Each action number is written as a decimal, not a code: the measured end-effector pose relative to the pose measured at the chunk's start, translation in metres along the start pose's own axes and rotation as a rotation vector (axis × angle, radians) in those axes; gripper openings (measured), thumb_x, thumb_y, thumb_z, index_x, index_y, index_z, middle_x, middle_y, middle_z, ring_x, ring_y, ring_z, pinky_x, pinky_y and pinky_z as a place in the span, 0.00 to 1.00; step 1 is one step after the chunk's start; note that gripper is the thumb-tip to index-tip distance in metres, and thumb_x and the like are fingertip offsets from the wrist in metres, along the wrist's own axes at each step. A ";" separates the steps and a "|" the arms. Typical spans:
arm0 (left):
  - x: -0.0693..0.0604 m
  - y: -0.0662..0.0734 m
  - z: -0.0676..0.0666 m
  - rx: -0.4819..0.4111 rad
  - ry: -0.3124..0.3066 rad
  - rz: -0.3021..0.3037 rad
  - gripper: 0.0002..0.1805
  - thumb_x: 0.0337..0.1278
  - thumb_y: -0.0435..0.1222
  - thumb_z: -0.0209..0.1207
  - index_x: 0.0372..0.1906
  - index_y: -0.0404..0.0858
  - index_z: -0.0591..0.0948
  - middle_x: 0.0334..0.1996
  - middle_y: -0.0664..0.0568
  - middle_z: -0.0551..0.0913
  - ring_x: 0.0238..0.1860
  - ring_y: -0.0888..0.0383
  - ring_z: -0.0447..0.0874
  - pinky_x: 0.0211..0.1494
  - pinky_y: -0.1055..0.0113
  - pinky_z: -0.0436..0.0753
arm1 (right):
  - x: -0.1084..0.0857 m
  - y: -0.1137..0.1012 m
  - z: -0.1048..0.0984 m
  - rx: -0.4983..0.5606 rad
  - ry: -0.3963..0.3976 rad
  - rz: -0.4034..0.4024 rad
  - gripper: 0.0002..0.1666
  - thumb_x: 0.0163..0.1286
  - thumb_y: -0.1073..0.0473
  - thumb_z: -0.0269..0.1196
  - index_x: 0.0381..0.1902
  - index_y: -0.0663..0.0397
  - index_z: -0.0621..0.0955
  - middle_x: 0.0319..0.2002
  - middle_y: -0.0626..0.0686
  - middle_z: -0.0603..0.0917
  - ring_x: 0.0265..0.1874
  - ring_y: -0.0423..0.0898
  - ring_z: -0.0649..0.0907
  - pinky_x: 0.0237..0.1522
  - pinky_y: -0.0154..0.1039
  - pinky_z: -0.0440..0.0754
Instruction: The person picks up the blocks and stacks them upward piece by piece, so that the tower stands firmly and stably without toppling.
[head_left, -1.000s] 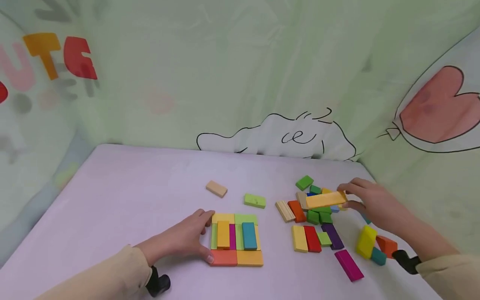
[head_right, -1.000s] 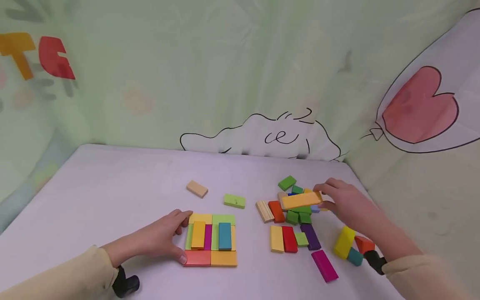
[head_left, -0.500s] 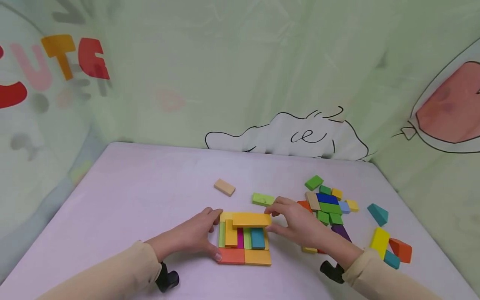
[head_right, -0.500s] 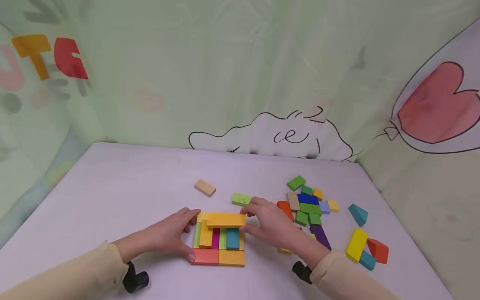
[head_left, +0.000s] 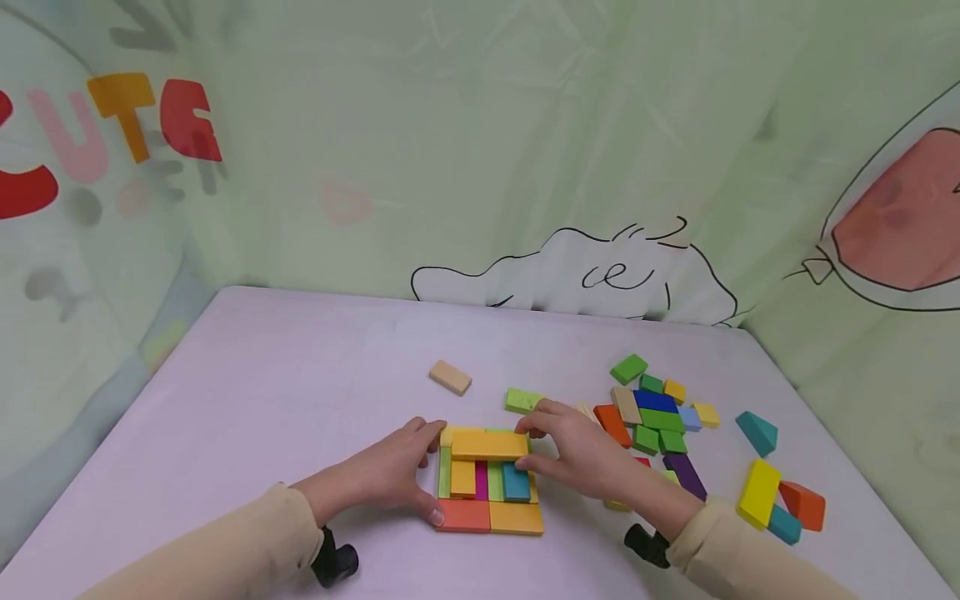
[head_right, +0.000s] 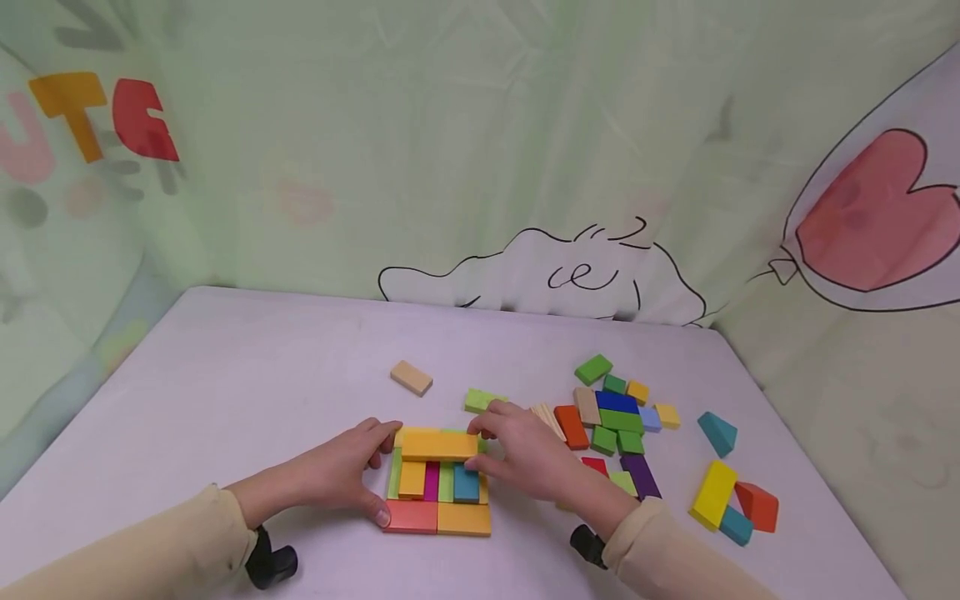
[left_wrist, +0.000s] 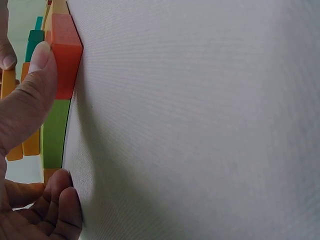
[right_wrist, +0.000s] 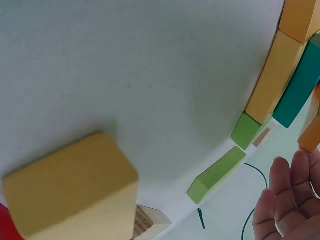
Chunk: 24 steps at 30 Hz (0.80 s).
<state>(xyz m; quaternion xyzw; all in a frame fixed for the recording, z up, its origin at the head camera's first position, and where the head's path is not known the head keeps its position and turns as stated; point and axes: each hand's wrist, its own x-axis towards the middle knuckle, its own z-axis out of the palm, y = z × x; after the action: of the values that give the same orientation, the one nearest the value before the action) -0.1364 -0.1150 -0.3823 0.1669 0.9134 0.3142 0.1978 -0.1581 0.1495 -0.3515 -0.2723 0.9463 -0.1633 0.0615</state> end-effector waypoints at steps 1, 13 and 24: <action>0.000 0.000 0.000 0.001 0.000 0.000 0.61 0.33 0.46 0.84 0.76 0.34 0.63 0.53 0.48 0.75 0.49 0.56 0.76 0.61 0.53 0.84 | 0.000 0.000 0.000 0.000 -0.001 0.002 0.17 0.62 0.49 0.75 0.46 0.47 0.84 0.41 0.42 0.80 0.44 0.42 0.82 0.49 0.38 0.87; 0.000 0.000 0.001 0.002 -0.006 -0.012 0.61 0.34 0.47 0.83 0.76 0.35 0.63 0.53 0.48 0.75 0.49 0.56 0.76 0.61 0.54 0.84 | 0.000 0.000 0.004 0.012 -0.034 0.027 0.17 0.62 0.51 0.75 0.47 0.48 0.84 0.42 0.43 0.80 0.43 0.41 0.81 0.49 0.38 0.87; 0.000 0.000 0.000 0.003 -0.003 -0.006 0.61 0.33 0.47 0.84 0.76 0.35 0.63 0.53 0.49 0.75 0.49 0.56 0.76 0.61 0.54 0.84 | 0.000 -0.001 0.004 -0.006 -0.032 0.024 0.18 0.62 0.52 0.76 0.47 0.49 0.84 0.43 0.44 0.81 0.44 0.42 0.83 0.50 0.41 0.88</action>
<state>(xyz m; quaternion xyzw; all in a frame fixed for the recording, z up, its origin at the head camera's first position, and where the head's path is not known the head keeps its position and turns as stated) -0.1362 -0.1150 -0.3822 0.1648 0.9142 0.3119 0.1997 -0.1573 0.1479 -0.3548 -0.2635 0.9489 -0.1552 0.0776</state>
